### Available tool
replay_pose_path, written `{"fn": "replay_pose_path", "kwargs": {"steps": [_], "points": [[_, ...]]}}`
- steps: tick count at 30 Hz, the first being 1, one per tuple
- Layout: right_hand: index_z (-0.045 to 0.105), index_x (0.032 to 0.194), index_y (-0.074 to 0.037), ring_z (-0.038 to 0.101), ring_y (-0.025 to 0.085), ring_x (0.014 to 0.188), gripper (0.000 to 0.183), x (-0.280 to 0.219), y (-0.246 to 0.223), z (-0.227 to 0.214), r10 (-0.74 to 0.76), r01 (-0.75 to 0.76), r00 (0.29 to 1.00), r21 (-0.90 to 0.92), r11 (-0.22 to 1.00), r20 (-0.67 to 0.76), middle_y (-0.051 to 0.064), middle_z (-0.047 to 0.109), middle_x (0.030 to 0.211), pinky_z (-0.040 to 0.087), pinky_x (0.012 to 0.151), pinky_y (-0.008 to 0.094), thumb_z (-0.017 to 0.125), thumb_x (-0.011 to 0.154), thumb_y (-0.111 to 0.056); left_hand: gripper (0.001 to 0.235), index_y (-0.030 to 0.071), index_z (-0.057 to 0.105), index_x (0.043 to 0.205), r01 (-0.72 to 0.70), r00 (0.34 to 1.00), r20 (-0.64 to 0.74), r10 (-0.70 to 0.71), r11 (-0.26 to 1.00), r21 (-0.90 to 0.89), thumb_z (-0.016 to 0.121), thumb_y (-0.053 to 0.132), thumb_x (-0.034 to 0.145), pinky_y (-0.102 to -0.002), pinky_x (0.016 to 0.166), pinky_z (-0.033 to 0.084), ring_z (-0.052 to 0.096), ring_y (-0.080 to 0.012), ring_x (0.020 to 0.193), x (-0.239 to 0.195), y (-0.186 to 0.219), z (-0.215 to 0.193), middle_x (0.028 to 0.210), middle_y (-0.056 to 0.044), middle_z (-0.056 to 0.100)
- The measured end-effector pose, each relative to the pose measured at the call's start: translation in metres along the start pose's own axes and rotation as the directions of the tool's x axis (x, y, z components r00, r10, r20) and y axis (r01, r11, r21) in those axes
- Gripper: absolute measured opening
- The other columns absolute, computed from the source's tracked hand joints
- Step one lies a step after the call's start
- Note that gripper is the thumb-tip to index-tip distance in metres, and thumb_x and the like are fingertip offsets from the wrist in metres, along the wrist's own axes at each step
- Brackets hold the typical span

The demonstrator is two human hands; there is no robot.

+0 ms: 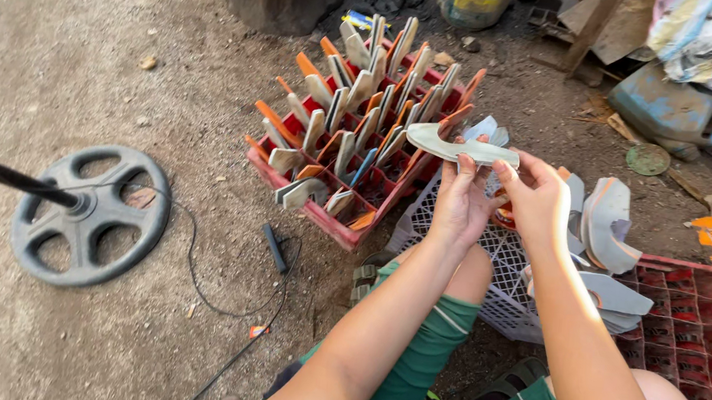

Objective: The person sits on the ground and paints curved plastic parts orange using a small brush. They dip the brush into a container of orange paint, apply it to each part, and place the painted parts into a red crate.

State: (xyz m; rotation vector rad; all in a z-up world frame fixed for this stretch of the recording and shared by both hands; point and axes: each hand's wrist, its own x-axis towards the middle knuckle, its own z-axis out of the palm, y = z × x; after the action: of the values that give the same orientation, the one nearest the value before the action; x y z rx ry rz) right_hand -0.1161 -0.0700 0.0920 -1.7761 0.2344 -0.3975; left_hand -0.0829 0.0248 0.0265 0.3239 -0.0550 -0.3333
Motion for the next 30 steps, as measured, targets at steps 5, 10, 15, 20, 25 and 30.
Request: {"fn": "replay_pose_path", "kwargs": {"steps": [5, 10, 15, 20, 25, 30], "points": [[0.067, 0.128, -0.002, 0.068, 0.008, 0.103, 0.041, 0.002, 0.002, 0.021, 0.025, -0.042, 0.996, 0.206, 0.978, 0.083, 0.004, 0.074, 0.115, 0.054, 0.087, 0.022, 0.079, 0.092, -0.017, 0.071, 0.036, 0.029, 0.152, -0.038, 0.993, -0.116, 0.031, 0.998, -0.057, 0.063, 0.055, 0.093, -0.069, 0.101, 0.037, 0.040, -0.0178, 0.143, -0.018, 0.011, 0.002, 0.156, 0.012, 0.042], [0.070, 0.127, -0.002, 0.064, 0.007, 0.096, 0.039, 0.001, 0.007, 0.024, 0.107, -0.134, 0.984, 0.194, 0.972, 0.143, 0.004, 0.074, 0.113, 0.048, 0.076, 0.021, 0.079, 0.092, -0.016, 0.070, 0.036, 0.027, 0.149, -0.062, 0.986, -0.159, 0.045, 0.992, -0.106, 0.063, 0.054, 0.092, -0.068, 0.101, 0.037, 0.038, -0.0176, 0.145, -0.027, 0.010, -0.007, 0.155, 0.014, 0.042], [0.072, 0.130, 0.000, 0.046, 0.013, 0.071, 0.041, 0.006, 0.017, 0.032, 0.241, -0.259, 0.957, 0.098, 0.961, 0.159, 0.008, 0.074, 0.107, 0.032, 0.057, 0.028, 0.079, 0.093, -0.016, 0.067, 0.038, 0.030, 0.146, -0.050, 0.969, -0.246, 0.023, 0.993, -0.104, 0.063, 0.055, 0.090, -0.067, 0.102, 0.037, 0.040, -0.0161, 0.141, -0.029, 0.014, -0.019, 0.155, 0.014, 0.042], [0.069, 0.126, 0.006, 0.071, 0.010, 0.099, 0.042, 0.024, 0.032, 0.062, 0.020, -0.043, 0.955, 0.074, 0.996, 0.296, 0.008, 0.076, 0.110, 0.055, 0.090, 0.024, 0.079, 0.091, -0.016, 0.063, 0.033, 0.035, 0.141, -0.093, 0.946, -0.322, 0.048, 0.988, -0.124, 0.062, 0.059, 0.090, -0.070, 0.102, 0.035, 0.040, -0.0148, 0.139, -0.018, 0.023, -0.041, 0.148, 0.011, 0.047], [0.070, 0.124, 0.005, 0.066, 0.011, 0.088, 0.041, 0.045, 0.040, 0.093, 0.077, -0.100, 0.943, 0.054, 0.994, 0.323, 0.008, 0.075, 0.104, 0.052, 0.079, 0.025, 0.080, 0.090, -0.016, 0.053, 0.033, 0.046, 0.131, -0.138, 0.935, -0.350, 0.059, 0.969, -0.204, 0.063, 0.060, 0.088, -0.066, 0.108, 0.035, 0.042, -0.0137, 0.139, -0.001, 0.030, -0.064, 0.141, 0.010, 0.052], [0.073, 0.121, 0.003, 0.065, 0.009, 0.082, 0.038, 0.067, 0.042, 0.099, 0.098, -0.101, 0.930, -0.011, 0.995, 0.356, 0.007, 0.076, 0.100, 0.048, 0.068, 0.024, 0.081, 0.091, -0.018, 0.052, 0.024, 0.050, 0.130, -0.197, 0.952, -0.278, 0.125, 0.949, -0.248, 0.068, 0.057, 0.094, -0.061, 0.111, 0.036, 0.041, -0.0155, 0.139, 0.014, 0.025, -0.076, 0.141, 0.008, 0.048]]}}
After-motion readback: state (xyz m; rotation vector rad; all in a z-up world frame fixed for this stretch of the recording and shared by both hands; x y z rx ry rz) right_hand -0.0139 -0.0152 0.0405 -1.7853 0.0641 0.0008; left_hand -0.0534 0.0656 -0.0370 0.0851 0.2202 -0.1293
